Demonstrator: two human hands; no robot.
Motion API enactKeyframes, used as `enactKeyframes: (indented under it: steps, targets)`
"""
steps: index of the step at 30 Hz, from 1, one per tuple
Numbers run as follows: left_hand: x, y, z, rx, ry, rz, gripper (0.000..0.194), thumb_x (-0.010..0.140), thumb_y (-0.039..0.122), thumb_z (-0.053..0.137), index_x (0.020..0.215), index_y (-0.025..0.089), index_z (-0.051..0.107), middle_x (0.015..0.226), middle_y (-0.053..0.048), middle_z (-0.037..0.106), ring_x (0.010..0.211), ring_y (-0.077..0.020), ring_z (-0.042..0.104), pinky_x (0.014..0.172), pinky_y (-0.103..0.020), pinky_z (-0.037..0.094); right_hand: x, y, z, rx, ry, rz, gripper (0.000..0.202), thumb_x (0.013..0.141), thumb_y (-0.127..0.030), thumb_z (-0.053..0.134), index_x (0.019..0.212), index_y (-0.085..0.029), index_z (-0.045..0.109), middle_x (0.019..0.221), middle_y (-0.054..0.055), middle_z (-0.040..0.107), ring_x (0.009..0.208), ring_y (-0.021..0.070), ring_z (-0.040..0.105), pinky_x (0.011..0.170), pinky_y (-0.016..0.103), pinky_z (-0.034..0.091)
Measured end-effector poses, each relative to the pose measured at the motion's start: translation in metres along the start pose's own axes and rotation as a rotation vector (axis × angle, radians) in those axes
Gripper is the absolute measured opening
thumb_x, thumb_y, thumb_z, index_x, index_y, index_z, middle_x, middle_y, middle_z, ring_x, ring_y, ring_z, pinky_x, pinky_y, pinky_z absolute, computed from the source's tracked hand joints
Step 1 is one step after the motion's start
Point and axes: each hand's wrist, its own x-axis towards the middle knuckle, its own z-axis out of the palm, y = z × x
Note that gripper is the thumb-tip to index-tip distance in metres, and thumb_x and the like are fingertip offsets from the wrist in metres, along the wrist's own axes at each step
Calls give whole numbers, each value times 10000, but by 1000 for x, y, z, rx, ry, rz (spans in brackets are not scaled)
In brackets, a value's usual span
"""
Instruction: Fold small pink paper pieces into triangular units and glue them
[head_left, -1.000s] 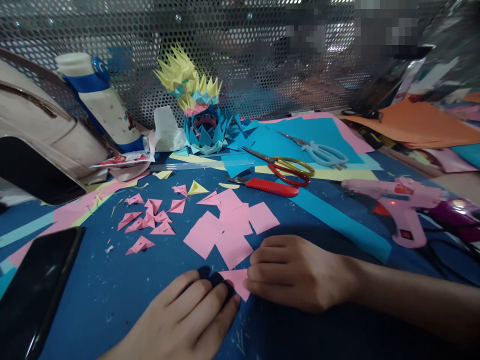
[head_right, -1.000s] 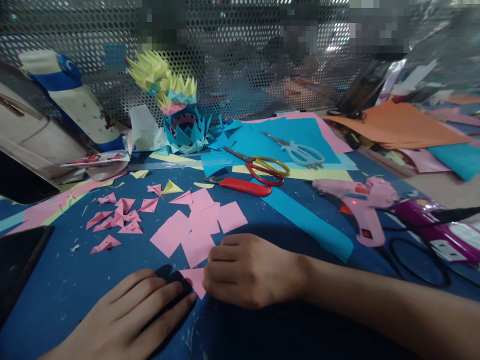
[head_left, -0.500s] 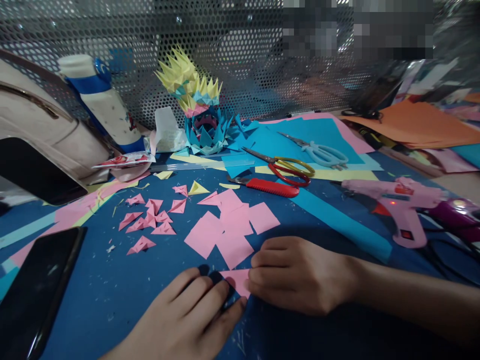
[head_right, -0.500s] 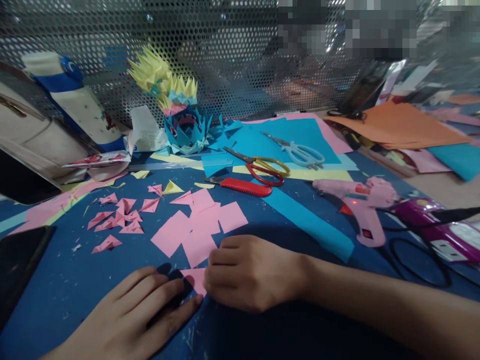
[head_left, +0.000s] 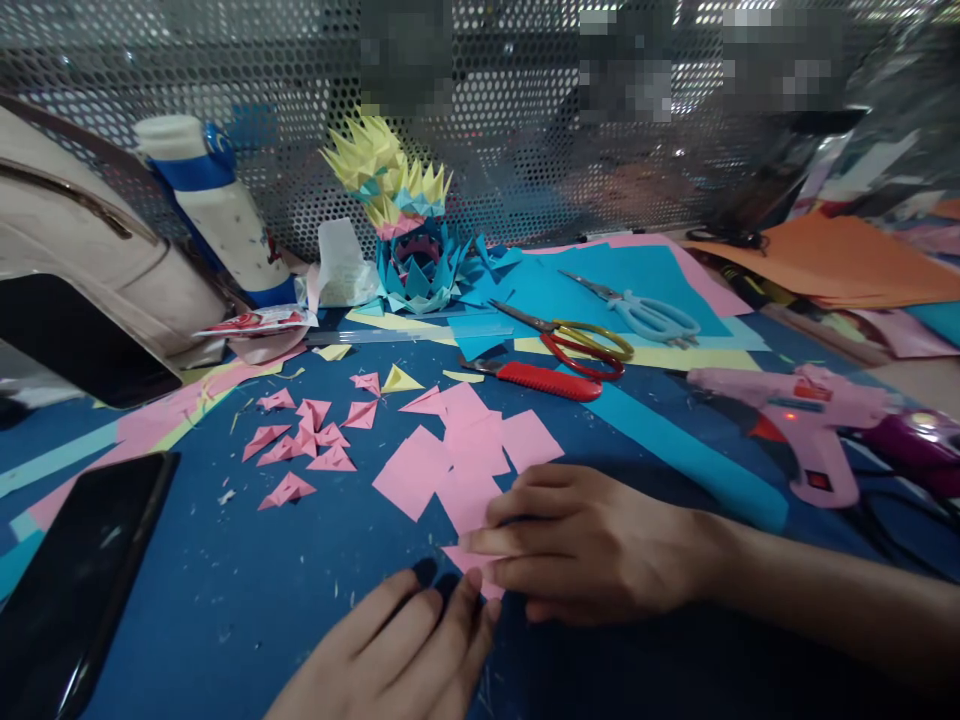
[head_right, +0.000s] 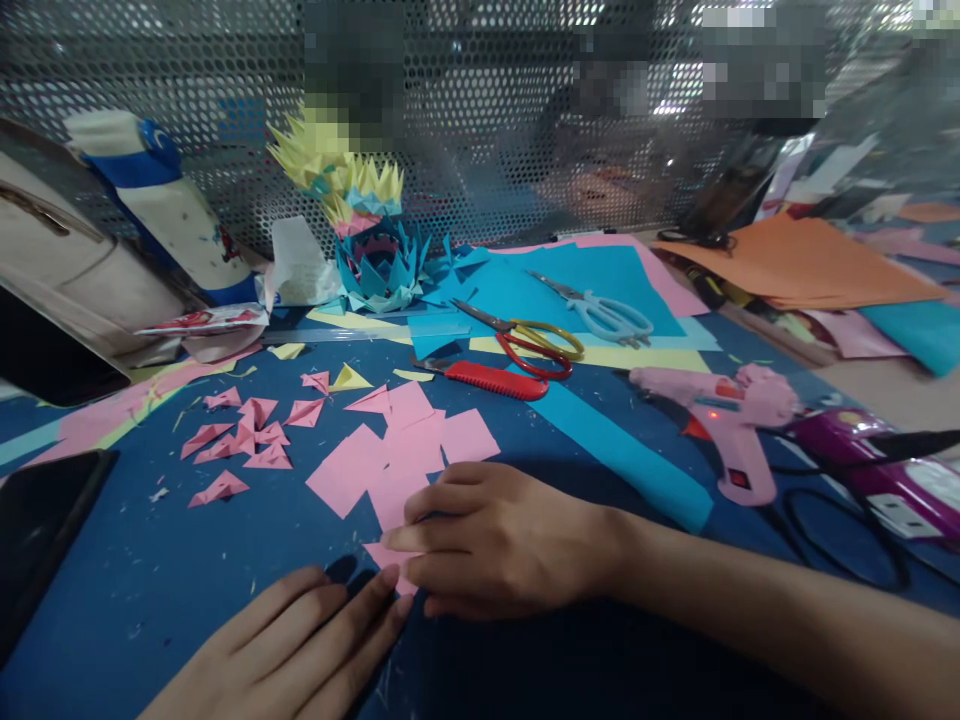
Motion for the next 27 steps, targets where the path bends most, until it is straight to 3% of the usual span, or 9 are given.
enactKeyframes:
  steps: [7, 18, 27]
  targets:
    - [3, -2, 1, -16, 15, 3, 404, 1093, 121, 322, 1213, 175, 704, 1088, 12, 754, 1001, -175, 600, 963, -339, 382, 5, -3, -1, -54, -54, -44, 362, 1111, -314, 356, 1240, -135, 643, 1375, 22, 656, 1209, 152, 582, 917, 329, 461]
    - [4, 0, 0, -26, 47, -1, 388, 1080, 122, 341, 1170, 174, 714, 1015, 8, 757, 987, -187, 599, 976, -336, 368, 3, -6, 9, -3, -41, -19, 431, 1118, -383, 317, 1379, -109, 522, 1391, 106, 636, 1372, 164, 498, 1111, 338, 383]
    - [5, -2, -3, -37, 43, 0, 400, 1102, 145, 323, 1202, 184, 708, 1080, 8, 750, 959, -178, 583, 975, -325, 363, 7, -3, -15, 66, -63, -7, 323, 1108, -263, 347, 1204, -92, 602, 1132, 99, 742, 1129, 174, 647, 993, 324, 445]
